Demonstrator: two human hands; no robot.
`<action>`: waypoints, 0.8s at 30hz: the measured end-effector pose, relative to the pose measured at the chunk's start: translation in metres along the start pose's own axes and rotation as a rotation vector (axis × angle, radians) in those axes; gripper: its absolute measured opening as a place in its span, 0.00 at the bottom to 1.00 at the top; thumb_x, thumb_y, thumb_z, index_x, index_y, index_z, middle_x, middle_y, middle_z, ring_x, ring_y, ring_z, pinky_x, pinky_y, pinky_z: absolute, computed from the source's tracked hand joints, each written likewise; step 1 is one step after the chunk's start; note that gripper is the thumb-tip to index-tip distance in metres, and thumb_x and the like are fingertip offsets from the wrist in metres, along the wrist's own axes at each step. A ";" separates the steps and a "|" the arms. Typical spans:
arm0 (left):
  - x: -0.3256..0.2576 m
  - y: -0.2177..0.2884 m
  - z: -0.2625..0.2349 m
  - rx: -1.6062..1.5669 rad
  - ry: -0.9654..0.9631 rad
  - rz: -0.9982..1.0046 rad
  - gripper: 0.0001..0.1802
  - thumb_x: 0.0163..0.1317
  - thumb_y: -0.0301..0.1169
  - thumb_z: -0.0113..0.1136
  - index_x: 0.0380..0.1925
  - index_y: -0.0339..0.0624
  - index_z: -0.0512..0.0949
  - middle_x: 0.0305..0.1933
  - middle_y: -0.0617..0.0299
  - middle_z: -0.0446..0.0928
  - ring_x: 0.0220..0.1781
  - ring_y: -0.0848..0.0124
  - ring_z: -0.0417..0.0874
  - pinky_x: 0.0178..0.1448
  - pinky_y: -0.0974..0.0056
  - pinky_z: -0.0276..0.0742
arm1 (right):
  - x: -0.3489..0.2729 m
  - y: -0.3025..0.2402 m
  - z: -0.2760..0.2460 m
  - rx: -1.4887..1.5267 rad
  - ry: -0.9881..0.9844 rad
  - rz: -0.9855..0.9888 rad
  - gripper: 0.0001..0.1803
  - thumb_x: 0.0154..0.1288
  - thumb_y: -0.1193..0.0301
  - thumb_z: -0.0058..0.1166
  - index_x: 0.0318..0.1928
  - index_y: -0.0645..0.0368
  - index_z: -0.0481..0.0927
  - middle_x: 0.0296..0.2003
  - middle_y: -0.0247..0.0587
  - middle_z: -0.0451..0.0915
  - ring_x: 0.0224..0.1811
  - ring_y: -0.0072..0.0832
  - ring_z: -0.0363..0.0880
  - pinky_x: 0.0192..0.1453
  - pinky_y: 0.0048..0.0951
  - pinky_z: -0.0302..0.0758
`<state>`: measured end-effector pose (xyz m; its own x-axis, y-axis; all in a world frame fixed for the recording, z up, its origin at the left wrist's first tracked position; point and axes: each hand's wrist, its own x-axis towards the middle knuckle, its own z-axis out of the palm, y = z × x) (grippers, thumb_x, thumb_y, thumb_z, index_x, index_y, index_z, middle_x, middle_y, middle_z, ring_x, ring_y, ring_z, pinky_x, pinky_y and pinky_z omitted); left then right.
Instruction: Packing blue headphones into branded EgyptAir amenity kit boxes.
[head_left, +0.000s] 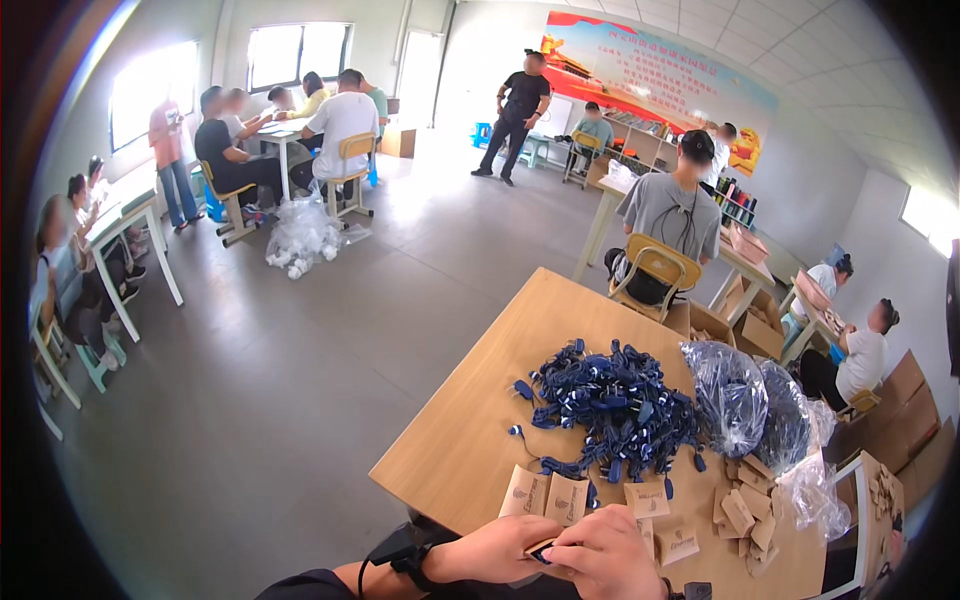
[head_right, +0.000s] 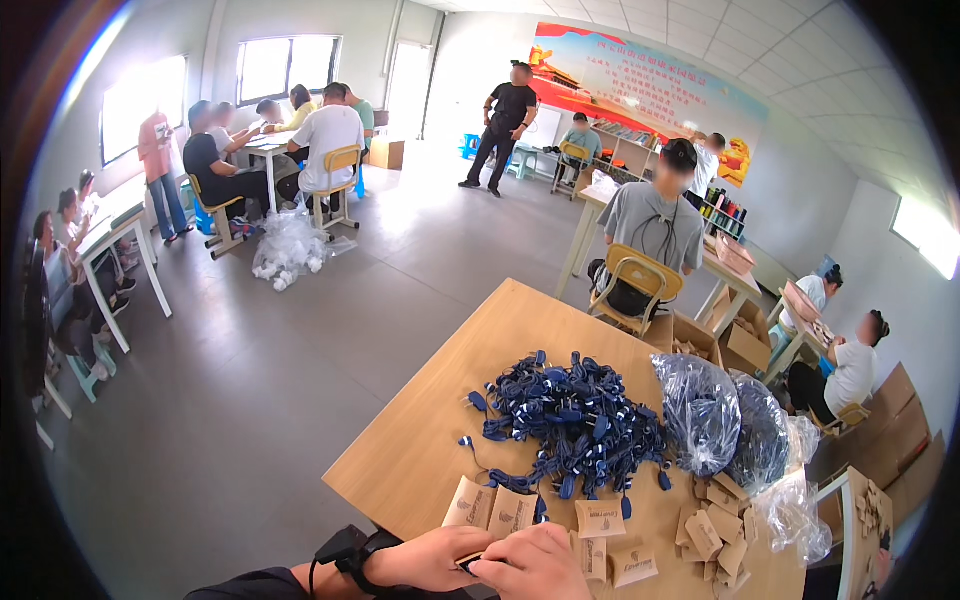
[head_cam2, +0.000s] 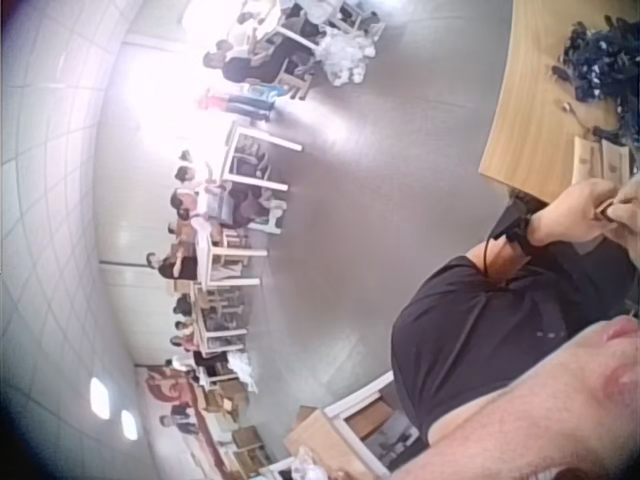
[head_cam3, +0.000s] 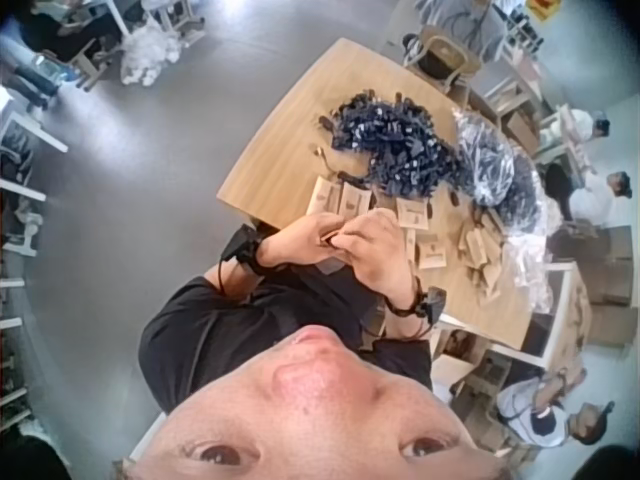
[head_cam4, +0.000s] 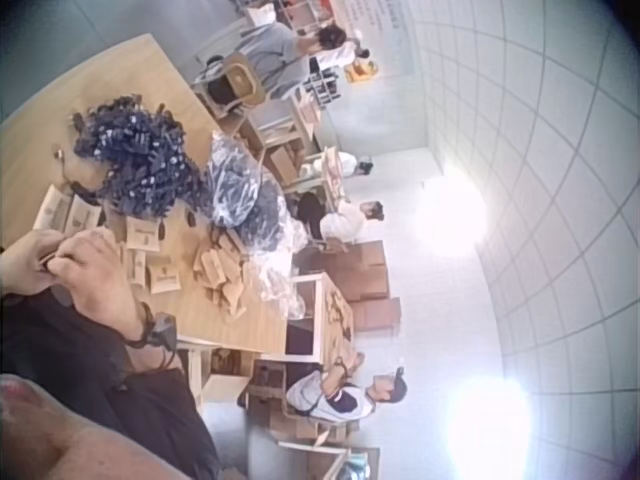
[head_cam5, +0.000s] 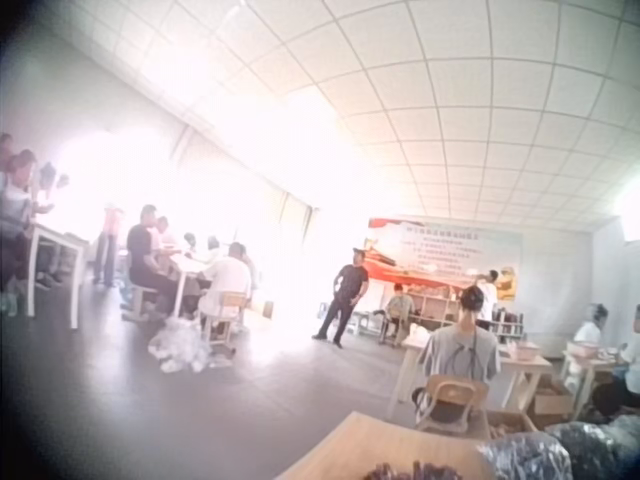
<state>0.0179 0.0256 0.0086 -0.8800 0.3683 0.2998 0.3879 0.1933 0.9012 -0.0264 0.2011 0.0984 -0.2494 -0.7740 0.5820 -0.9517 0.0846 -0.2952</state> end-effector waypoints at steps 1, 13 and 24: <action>0.000 -0.001 0.001 0.014 0.010 0.014 0.13 0.60 0.32 0.64 0.40 0.39 0.74 0.37 0.51 0.76 0.44 0.50 0.78 0.47 0.55 0.74 | 0.000 0.000 0.001 0.025 0.035 0.024 0.15 0.43 0.71 0.68 0.35 0.52 0.80 0.33 0.32 0.80 0.37 0.35 0.78 0.44 0.38 0.68; -0.001 -0.001 0.004 0.003 0.065 0.036 0.15 0.58 0.35 0.67 0.36 0.40 0.72 0.34 0.54 0.74 0.41 0.51 0.78 0.45 0.55 0.73 | 0.002 -0.006 0.005 0.044 0.073 0.079 0.14 0.40 0.76 0.66 0.32 0.53 0.80 0.32 0.33 0.80 0.36 0.35 0.78 0.45 0.38 0.68; 0.000 -0.002 0.002 -0.069 0.069 -0.005 0.15 0.56 0.31 0.68 0.40 0.40 0.74 0.37 0.54 0.76 0.44 0.52 0.79 0.47 0.56 0.74 | -0.007 -0.008 0.011 -0.027 0.102 0.115 0.14 0.43 0.77 0.64 0.34 0.52 0.81 0.38 0.38 0.80 0.41 0.39 0.77 0.46 0.41 0.67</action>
<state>0.0176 0.0271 0.0063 -0.8997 0.3035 0.3136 0.3654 0.1312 0.9215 -0.0154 0.1993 0.0880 -0.3728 -0.6902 0.6202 -0.9198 0.1869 -0.3450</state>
